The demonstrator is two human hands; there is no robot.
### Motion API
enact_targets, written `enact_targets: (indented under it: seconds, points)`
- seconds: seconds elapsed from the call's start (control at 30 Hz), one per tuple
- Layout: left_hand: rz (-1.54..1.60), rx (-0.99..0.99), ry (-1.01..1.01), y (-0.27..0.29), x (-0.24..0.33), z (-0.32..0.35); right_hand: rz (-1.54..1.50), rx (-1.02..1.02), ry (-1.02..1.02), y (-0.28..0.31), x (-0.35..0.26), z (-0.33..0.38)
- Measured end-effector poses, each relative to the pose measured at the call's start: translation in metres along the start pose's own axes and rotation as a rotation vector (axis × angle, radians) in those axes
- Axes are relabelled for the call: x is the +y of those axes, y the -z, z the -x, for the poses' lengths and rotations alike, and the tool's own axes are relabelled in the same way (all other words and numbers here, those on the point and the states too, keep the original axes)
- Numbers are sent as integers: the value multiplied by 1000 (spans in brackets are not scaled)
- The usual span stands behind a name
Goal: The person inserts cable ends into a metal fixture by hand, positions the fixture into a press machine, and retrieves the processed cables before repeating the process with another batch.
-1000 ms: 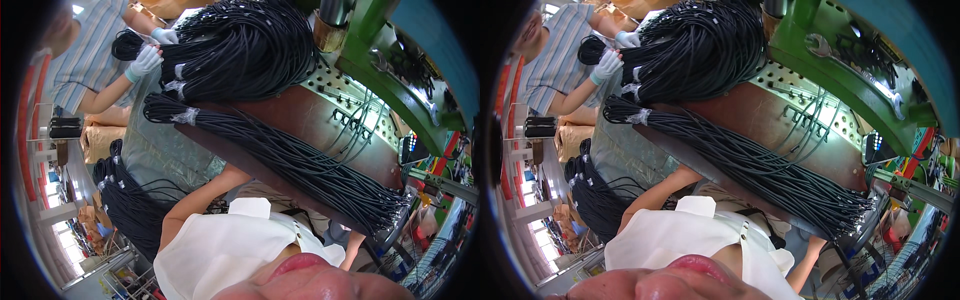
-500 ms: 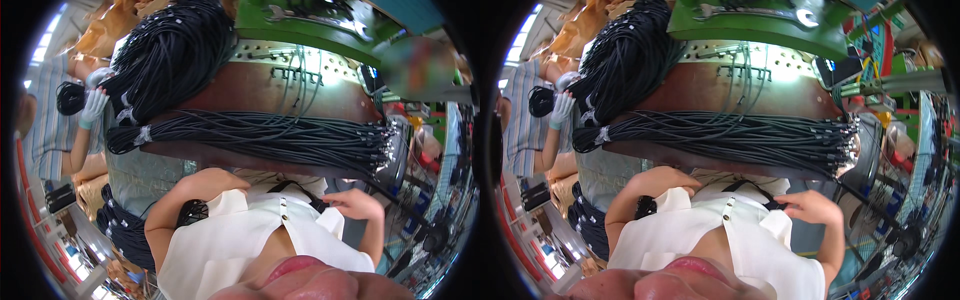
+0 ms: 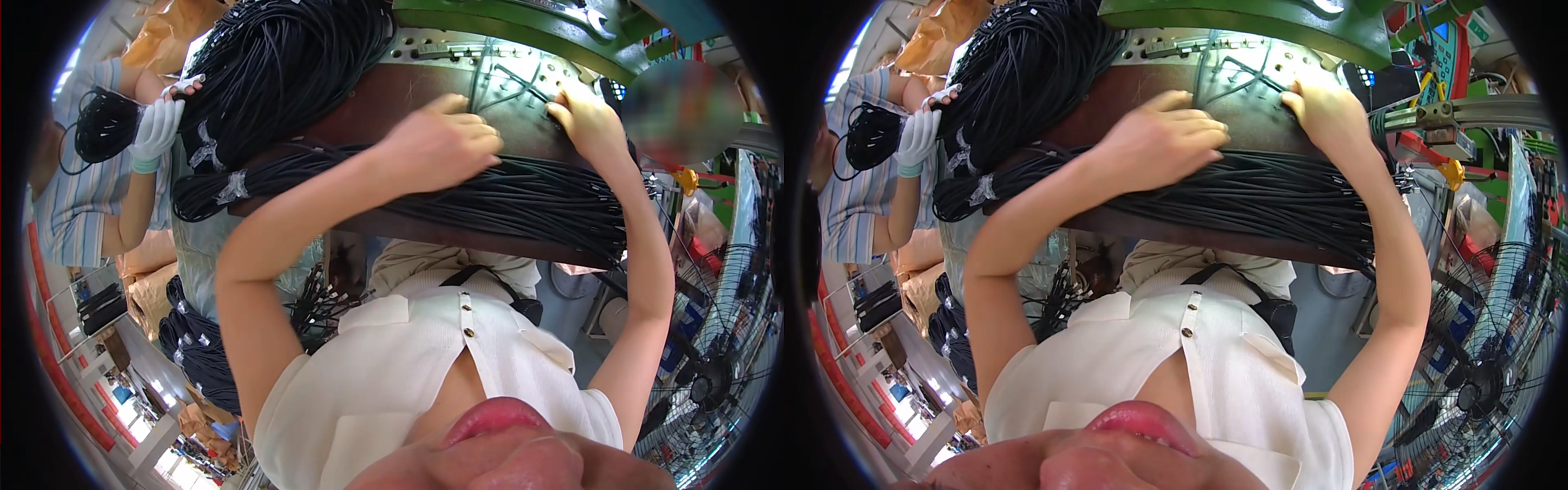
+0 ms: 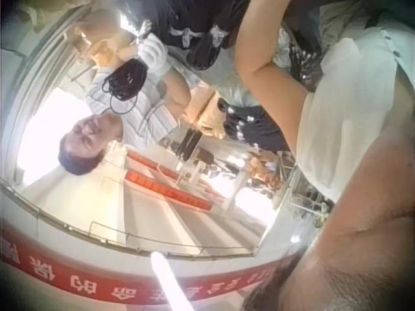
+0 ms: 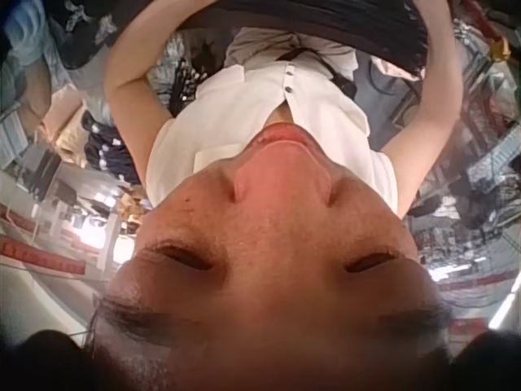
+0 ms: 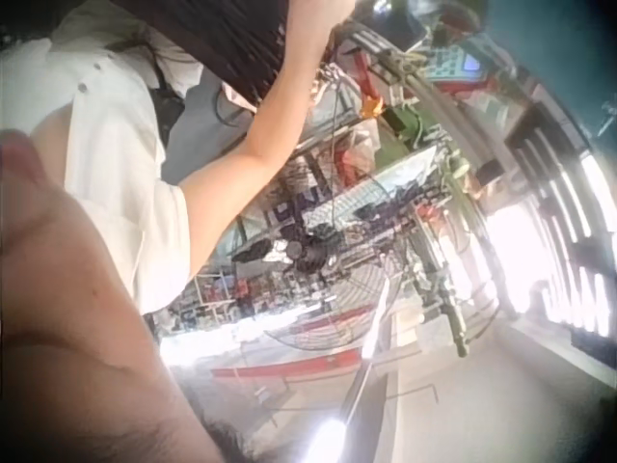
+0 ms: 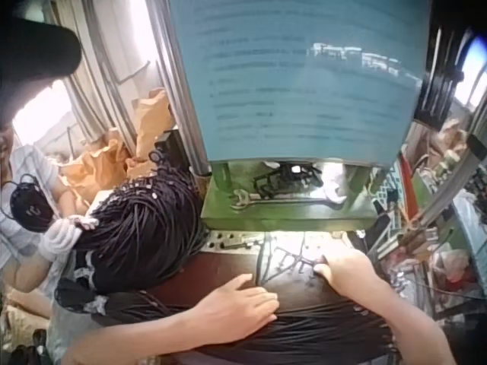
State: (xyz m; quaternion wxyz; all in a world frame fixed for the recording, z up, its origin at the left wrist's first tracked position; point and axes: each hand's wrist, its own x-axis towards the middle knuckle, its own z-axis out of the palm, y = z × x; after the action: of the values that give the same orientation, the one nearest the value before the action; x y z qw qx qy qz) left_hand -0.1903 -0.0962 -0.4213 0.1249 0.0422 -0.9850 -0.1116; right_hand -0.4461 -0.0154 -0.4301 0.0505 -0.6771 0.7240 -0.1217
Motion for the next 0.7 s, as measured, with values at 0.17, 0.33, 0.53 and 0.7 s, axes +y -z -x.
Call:
enact_targets:
  seconds: [0.17,0.33,0.53,0.7]
  points:
    - [-657,-32,182,66,-126,60,-349,58,-321,77,-5,83]
    - [-295,23,260,56,-69,32,193,238,-743,130,45,179]
    - [-26,11,366,19,22,57,23,186,-202,84,3,100]
    - [25,122,263,8,8,44,215,238,421,2,-13,-16]
